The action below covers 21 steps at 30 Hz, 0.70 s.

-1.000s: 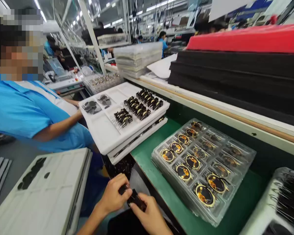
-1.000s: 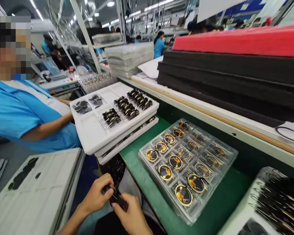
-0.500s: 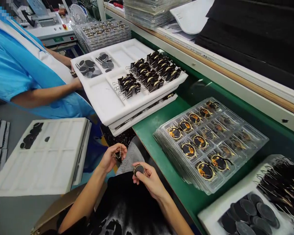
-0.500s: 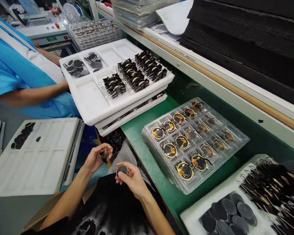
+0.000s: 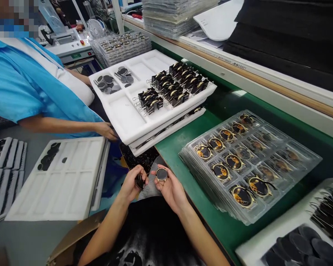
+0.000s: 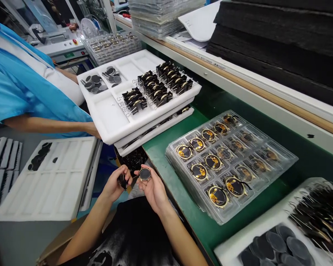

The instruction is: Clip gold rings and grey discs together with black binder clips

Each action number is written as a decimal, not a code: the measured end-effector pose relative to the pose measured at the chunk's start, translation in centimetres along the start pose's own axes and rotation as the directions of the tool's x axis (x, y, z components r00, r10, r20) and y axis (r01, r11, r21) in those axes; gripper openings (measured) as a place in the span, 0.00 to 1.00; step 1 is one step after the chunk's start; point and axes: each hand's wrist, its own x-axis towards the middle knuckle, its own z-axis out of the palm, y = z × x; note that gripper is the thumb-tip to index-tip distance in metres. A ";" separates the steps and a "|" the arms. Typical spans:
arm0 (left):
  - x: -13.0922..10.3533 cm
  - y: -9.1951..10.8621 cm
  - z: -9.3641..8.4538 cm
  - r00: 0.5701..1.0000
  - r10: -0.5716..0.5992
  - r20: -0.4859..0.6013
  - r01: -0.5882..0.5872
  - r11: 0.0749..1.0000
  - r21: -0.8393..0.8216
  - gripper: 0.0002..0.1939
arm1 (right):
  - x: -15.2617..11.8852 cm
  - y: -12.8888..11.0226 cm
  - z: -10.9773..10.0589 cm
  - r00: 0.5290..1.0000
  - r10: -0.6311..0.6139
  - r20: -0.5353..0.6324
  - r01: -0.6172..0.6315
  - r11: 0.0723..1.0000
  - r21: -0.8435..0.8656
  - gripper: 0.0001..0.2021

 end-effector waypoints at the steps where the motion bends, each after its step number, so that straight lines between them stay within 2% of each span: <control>1: 0.0 -0.2 -0.7 0.999 -0.018 -0.030 0.017 0.999 -0.034 0.13 | 0.2 0.2 -0.2 0.999 0.034 -0.005 -0.034 0.999 0.014 0.23; 3: -0.1 0.0 -2.2 0.997 -0.049 -0.056 0.045 0.996 -0.074 0.13 | 0.4 0.5 -0.6 0.996 0.095 -0.002 -0.094 0.995 0.029 0.26; 5: -0.8 1.6 -3.3 0.999 -0.019 -0.036 0.017 0.999 -0.046 0.17 | 0.6 0.9 -0.8 0.990 0.137 0.015 -0.137 0.989 0.045 0.26; 7: -1.8 4.7 -3.5 0.991 0.121 0.057 -0.125 0.989 0.072 0.15 | 0.7 1.2 -0.8 0.989 0.145 0.035 -0.147 0.988 0.052 0.24; 8: -2.4 6.7 -3.0 0.967 0.217 0.135 -0.239 0.955 0.175 0.13 | 0.8 1.4 -0.8 0.988 0.147 0.047 -0.149 0.987 0.053 0.22; 9: -2.8 9.0 -2.2 0.923 0.318 0.217 -0.373 0.879 0.299 0.12 | 0.8 1.5 -0.7 0.986 0.152 0.062 -0.156 0.986 0.054 0.20; 10: -3.1 11.4 -1.1 0.868 0.393 0.305 -0.494 0.748 0.442 0.12 | 0.9 1.5 -0.6 0.984 0.159 0.079 -0.164 0.985 0.055 0.19; 11: -3.0 13.7 0.4 0.814 0.459 0.355 -0.575 0.556 0.600 0.13 | 1.0 1.5 -0.5 0.981 0.168 0.098 -0.174 0.983 0.057 0.18; 12: -2.6 15.8 2.2 0.753 0.545 0.369 -0.590 0.311 0.745 0.12 | 1.1 1.5 -0.4 0.977 0.177 0.115 -0.185 0.981 0.061 0.17; 13: -1.7 17.6 4.1 0.702 0.595 0.391 -0.534 0.077 0.842 0.11 | 1.1 1.5 -0.3 0.974 0.186 0.129 -0.196 0.979 0.065 0.16; 14: -0.5 19.2 6.1 0.660 0.632 0.405 -0.445 -0.105 0.889 0.11 | 1.1 1.4 -0.2 0.971 0.194 0.137 -0.205 0.976 0.067 0.15; 15: 1.0 20.3 7.9 0.648 0.640 0.414 -0.344 -0.239 0.908 0.11 | 1.1 1.4 -0.2 0.970 0.203 0.134 -0.213 0.975 0.066 0.13; 16: 2.6 21.1 9.7 0.666 0.616 0.421 -0.246 -0.351 0.903 0.14 | 1.1 1.3 -0.1 0.971 0.208 0.120 -0.216 0.974 0.063 0.12; 18: 5.8 21.8 12.4 0.746 0.519 0.416 -0.103 -0.528 0.843 0.18 | 0.8 1.2 -0.2 0.975 0.210 0.072 -0.214 0.976 0.038 0.15; 20: 8.1 21.9 13.9 0.822 0.421 0.383 -0.025 -0.645 0.764 0.20 | 0.5 1.0 -0.3 0.980 0.197 0.031 -0.197 0.980 -0.010 0.19; 21: 8.9 21.8 14.3 0.845 0.393 0.363 -0.002 -0.677 0.736 0.20 | 0.4 0.9 -0.4 0.982 0.185 0.019 -0.185 0.982 -0.039 0.21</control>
